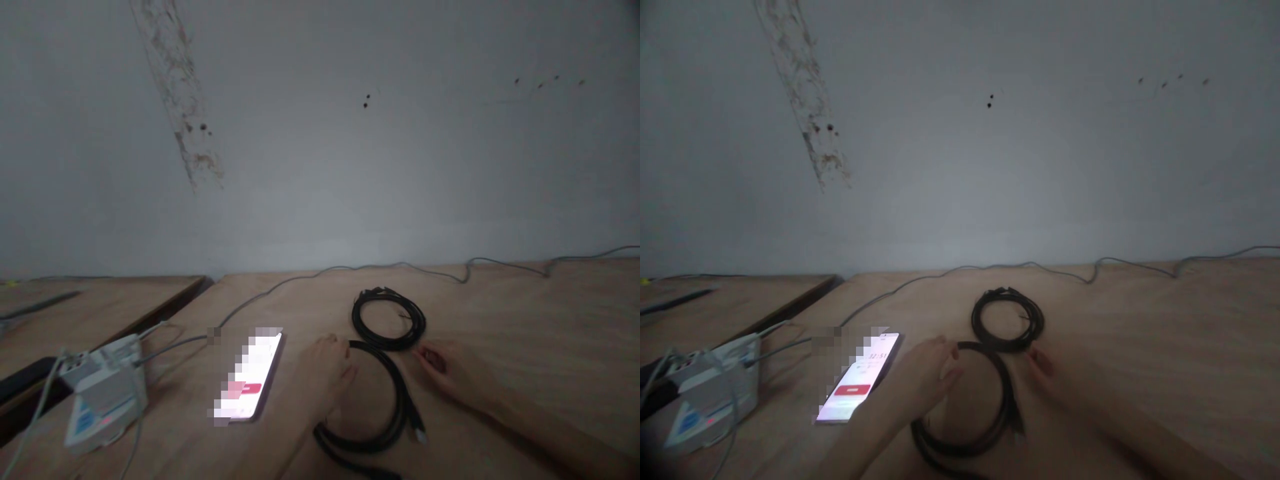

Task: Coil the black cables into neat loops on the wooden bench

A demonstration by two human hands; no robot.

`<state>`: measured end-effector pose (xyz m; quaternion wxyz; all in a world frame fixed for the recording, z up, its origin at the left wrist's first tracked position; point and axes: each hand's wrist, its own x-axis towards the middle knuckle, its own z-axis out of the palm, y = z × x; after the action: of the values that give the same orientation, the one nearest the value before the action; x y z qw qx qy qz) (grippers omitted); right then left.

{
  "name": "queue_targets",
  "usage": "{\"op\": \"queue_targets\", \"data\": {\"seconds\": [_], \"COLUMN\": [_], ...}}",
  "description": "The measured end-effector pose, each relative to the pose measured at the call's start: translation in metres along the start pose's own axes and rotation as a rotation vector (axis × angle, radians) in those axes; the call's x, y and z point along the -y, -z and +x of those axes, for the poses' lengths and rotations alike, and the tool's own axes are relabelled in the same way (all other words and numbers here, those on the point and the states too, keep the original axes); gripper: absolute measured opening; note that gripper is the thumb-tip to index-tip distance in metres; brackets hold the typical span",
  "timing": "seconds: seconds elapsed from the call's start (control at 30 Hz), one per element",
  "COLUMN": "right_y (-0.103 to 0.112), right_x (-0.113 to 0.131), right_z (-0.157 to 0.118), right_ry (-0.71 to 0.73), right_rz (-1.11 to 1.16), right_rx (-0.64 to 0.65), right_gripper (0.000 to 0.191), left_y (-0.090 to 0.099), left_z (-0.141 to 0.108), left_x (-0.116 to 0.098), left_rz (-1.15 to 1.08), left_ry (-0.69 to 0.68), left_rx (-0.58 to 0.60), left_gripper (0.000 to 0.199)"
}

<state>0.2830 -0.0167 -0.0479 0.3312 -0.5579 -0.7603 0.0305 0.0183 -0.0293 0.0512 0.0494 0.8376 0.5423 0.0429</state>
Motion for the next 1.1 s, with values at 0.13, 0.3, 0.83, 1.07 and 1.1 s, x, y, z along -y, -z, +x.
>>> {"op": "queue_targets", "data": {"seconds": [0.13, 0.3, 0.83, 1.07, 1.1], "right_y": [0.003, -0.003, -0.007, 0.001, 0.001], "right_x": [-0.006, -0.006, -0.009, -0.016, -0.016], "right_z": [-0.003, -0.006, -0.003, 0.000, 0.000], "right_ry": [-0.033, -0.058, 0.048, -0.096, -0.107], "right_rz": [0.043, 0.079, 0.266, 0.264, 0.267], "right_rx": [0.087, 0.057, -0.086, -0.107, -0.106], "right_gripper": [0.037, 0.037, 0.029, 0.034, 0.035], "left_y": [-0.017, -0.032, -0.043, -0.025, -0.023], "left_z": [0.016, 0.024, 0.013, 0.001, 0.000], "left_x": [0.030, 0.051, 0.057, 0.043, 0.042], "left_rz": [0.148, 0.046, 0.236, 0.287, 0.233], "left_ry": [-0.074, -0.198, -0.244, -0.093, -0.146], "left_rx": [-0.041, -0.096, -0.115, -0.051, -0.061], "left_gripper": [0.020, 0.024, 0.019, 0.023, 0.031]}}
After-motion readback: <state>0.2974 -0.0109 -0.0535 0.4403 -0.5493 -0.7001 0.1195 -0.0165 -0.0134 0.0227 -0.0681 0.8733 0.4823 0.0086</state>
